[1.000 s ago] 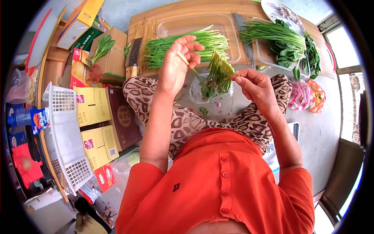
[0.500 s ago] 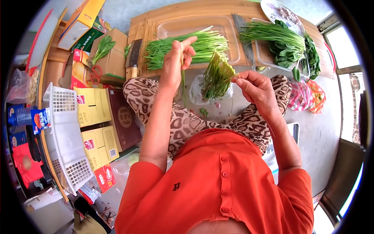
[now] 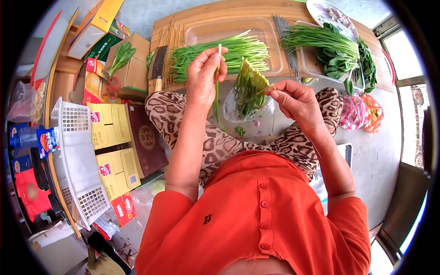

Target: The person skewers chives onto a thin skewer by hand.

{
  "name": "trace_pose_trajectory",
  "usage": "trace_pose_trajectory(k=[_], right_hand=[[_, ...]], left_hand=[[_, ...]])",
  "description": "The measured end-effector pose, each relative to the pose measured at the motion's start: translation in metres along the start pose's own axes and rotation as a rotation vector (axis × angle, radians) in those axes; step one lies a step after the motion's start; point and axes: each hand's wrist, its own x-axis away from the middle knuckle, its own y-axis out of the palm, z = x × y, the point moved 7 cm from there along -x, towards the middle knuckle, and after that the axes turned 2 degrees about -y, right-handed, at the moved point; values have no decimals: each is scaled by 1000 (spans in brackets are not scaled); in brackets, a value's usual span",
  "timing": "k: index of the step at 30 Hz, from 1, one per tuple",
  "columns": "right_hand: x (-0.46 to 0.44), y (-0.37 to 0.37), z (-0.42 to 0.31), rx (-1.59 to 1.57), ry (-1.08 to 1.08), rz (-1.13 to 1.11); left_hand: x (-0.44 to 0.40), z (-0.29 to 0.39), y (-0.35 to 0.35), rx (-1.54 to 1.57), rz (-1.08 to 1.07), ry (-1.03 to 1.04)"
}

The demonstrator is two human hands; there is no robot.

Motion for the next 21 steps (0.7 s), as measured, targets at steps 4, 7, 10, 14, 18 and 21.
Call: trace_pose_trajectory(k=[4, 7, 10, 14, 18, 21], right_hand=[[-2, 3, -1, 14, 10, 5], [-4, 4, 0, 9, 6, 5], [-5, 4, 1, 11, 12, 8], [-6, 4, 1, 9, 17, 2], [-6, 5, 0, -1, 10, -3], [-6, 5, 1, 1, 15, 0]], left_hand=[[3, 2, 6, -18, -20, -11], [3, 3, 7, -22, -9, -11], [4, 3, 9, -16, -15, -14], [5, 2, 11, 11, -14, -27], [5, 1, 10, 34, -24, -25], [5, 1, 9, 33, -13, -30]])
